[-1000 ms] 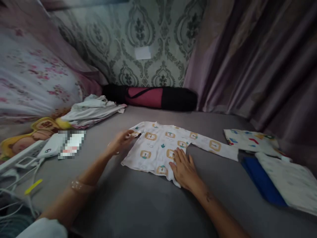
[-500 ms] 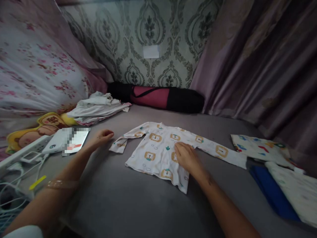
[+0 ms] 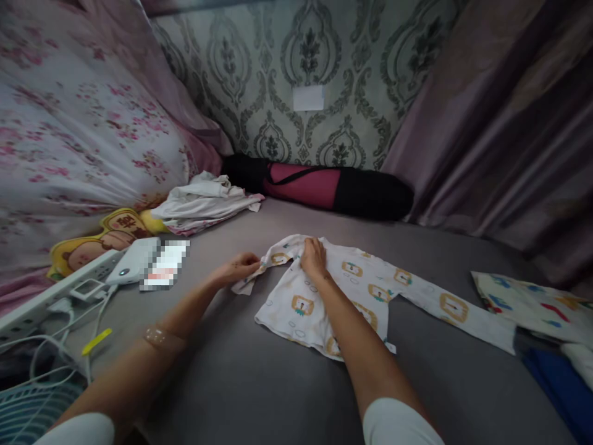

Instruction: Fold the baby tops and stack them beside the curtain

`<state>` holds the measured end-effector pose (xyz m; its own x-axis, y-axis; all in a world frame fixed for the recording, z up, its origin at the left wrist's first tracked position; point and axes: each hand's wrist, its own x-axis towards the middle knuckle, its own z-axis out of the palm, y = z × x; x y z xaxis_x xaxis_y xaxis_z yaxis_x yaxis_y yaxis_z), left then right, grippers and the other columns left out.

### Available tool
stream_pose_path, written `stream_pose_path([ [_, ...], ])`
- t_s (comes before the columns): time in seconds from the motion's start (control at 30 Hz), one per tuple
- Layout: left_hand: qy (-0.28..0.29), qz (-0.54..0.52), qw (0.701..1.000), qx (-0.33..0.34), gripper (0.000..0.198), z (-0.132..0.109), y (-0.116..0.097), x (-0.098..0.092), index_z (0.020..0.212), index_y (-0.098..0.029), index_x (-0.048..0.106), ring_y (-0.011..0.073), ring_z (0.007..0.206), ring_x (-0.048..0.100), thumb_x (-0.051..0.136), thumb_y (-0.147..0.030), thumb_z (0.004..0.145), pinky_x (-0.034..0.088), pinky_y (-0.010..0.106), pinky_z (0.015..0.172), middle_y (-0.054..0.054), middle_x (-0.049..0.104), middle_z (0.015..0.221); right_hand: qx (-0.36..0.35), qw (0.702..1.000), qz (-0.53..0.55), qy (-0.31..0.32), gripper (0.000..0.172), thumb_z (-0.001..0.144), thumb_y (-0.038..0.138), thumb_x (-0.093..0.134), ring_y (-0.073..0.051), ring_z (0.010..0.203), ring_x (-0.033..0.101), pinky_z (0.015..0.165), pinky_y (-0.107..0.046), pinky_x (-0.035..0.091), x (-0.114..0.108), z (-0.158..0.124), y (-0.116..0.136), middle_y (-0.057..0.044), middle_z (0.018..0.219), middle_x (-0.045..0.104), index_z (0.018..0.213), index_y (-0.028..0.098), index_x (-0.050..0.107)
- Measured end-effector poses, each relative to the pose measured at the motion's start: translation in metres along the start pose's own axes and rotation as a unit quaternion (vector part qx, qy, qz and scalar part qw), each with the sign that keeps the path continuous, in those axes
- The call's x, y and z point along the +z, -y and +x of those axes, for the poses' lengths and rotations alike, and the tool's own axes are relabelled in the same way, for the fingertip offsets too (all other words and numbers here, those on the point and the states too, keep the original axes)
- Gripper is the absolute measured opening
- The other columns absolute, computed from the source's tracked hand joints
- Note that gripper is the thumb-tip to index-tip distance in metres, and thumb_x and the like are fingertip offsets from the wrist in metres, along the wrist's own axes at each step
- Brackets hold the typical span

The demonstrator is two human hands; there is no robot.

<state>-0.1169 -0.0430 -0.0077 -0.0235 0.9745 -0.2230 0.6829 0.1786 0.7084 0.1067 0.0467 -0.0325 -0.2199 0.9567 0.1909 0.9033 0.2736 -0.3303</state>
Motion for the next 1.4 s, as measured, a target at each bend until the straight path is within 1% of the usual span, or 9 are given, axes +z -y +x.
stream_pose_path([
  [0.23, -0.033, 0.109, 0.993, -0.008, 0.043, -0.006, -0.023, 0.016, 0.098, -0.018, 0.064, 0.0258, 0.095, 0.061, 0.073, -0.046, 0.066, 0.044, 0.028, 0.070, 0.010, 0.067, 0.102, -0.025, 0.999, 0.002, -0.036, 0.039, 0.101, 0.024, 0.034, -0.024, 0.124, 0.047, 0.101, -0.035, 0.034, 0.010, -0.004, -0.004, -0.013, 0.135, 0.056, 0.132, 0.017, 0.055],
  [0.47, -0.020, 0.072, 0.997, -0.029, 0.032, -0.023, -0.022, 0.007, 0.083, -0.022, 0.060, 0.0205, 0.077, 0.060, 0.071, -0.048, 0.067, 0.036, 0.026, 0.057, 0.002, 0.064, 0.078, -0.048, 0.998, 0.008, -0.040, 0.040, 0.100, 0.020, 0.032, -0.024, 0.128, 0.046, 0.106, -0.034, 0.029, 0.012, -0.003, -0.005, -0.014, 0.139, 0.054, 0.134, 0.011, 0.053],
  [0.63, 0.068, 0.012, 0.995, -0.067, 0.045, -0.046, -0.015, -0.009, 0.092, -0.024, 0.063, 0.0174, 0.071, 0.059, 0.072, -0.056, 0.061, 0.034, 0.024, 0.055, -0.002, 0.066, 0.075, -0.053, 0.998, 0.003, -0.044, 0.039, 0.100, 0.020, 0.032, -0.024, 0.127, 0.046, 0.105, -0.035, 0.028, 0.015, -0.001, -0.006, -0.015, 0.138, 0.055, 0.132, 0.011, 0.054],
  [0.77, 0.095, -0.053, 0.993, -0.052, 0.043, -0.050, -0.006, -0.020, 0.092, -0.025, 0.067, 0.0171, 0.072, 0.060, 0.070, -0.056, 0.063, 0.036, 0.023, 0.056, -0.002, 0.067, 0.077, -0.052, 0.998, 0.003, -0.045, 0.040, 0.100, 0.021, 0.032, -0.024, 0.128, 0.045, 0.106, -0.035, 0.027, 0.016, -0.001, -0.006, -0.015, 0.139, 0.053, 0.133, 0.011, 0.053],
  [0.9, 0.038, -0.127, 0.991, -0.029, 0.035, -0.039, 0.006, -0.032, 0.084, -0.021, 0.065, 0.0166, 0.073, 0.059, 0.071, -0.048, 0.063, 0.039, 0.023, 0.058, -0.002, 0.066, 0.076, -0.051, 0.998, 0.010, -0.047, 0.040, 0.100, 0.020, 0.032, -0.024, 0.127, 0.046, 0.106, -0.035, 0.028, 0.016, -0.002, -0.006, -0.016, 0.139, 0.054, 0.132, 0.012, 0.054],
  [1.0, -0.021, -0.225, 0.973, -0.036, 0.041, -0.026, 0.010, -0.045, 0.082, -0.020, 0.058, 0.0176, 0.078, 0.062, 0.078, -0.043, 0.055, 0.046, 0.025, 0.065, -0.001, 0.067, 0.080, -0.049, 0.998, 0.012, -0.043, 0.041, 0.099, 0.020, 0.033, -0.024, 0.127, 0.046, 0.106, -0.036, 0.028, 0.015, -0.003, -0.006, -0.015, 0.138, 0.055, 0.133, 0.012, 0.054],
  [1.13, -0.030, -0.330, 0.942, -0.052, 0.051, -0.006, 0.007, -0.066, 0.083, -0.017, 0.056, 0.0172, 0.072, 0.064, 0.087, -0.043, 0.051, 0.049, 0.028, 0.065, 0.003, 0.068, 0.081, -0.054, 0.997, 0.012, -0.050, 0.041, 0.099, 0.020, 0.032, -0.023, 0.126, 0.046, 0.107, -0.036, 0.029, 0.015, -0.003, -0.008, -0.014, 0.137, 0.056, 0.132, 0.013, 0.056],
  [1.3, -0.051, -0.326, 0.943, -0.040, 0.045, 0.024, 0.004, -0.092, 0.080, -0.016, 0.056, 0.0115, 0.061, 0.058, 0.086, -0.038, 0.055, 0.044, 0.024, 0.059, 0.000, 0.063, 0.071, -0.050, 0.998, 0.001, -0.046, 0.042, 0.100, 0.021, 0.032, -0.024, 0.130, 0.043, 0.109, -0.036, 0.028, 0.016, -0.003, -0.007, -0.015, 0.141, 0.053, 0.134, 0.011, 0.053],
  [1.4, -0.106, -0.255, 0.961, -0.028, 0.037, 0.044, 0.010, -0.100, 0.079, -0.017, 0.055, 0.0088, 0.053, 0.050, 0.080, -0.034, 0.058, 0.036, 0.020, 0.052, -0.003, 0.057, 0.065, -0.043, 0.998, -0.004, -0.046, 0.044, 0.100, 0.023, 0.031, -0.023, 0.131, 0.043, 0.110, -0.035, 0.027, 0.015, -0.003, -0.006, -0.016, 0.142, 0.052, 0.136, 0.009, 0.051],
])
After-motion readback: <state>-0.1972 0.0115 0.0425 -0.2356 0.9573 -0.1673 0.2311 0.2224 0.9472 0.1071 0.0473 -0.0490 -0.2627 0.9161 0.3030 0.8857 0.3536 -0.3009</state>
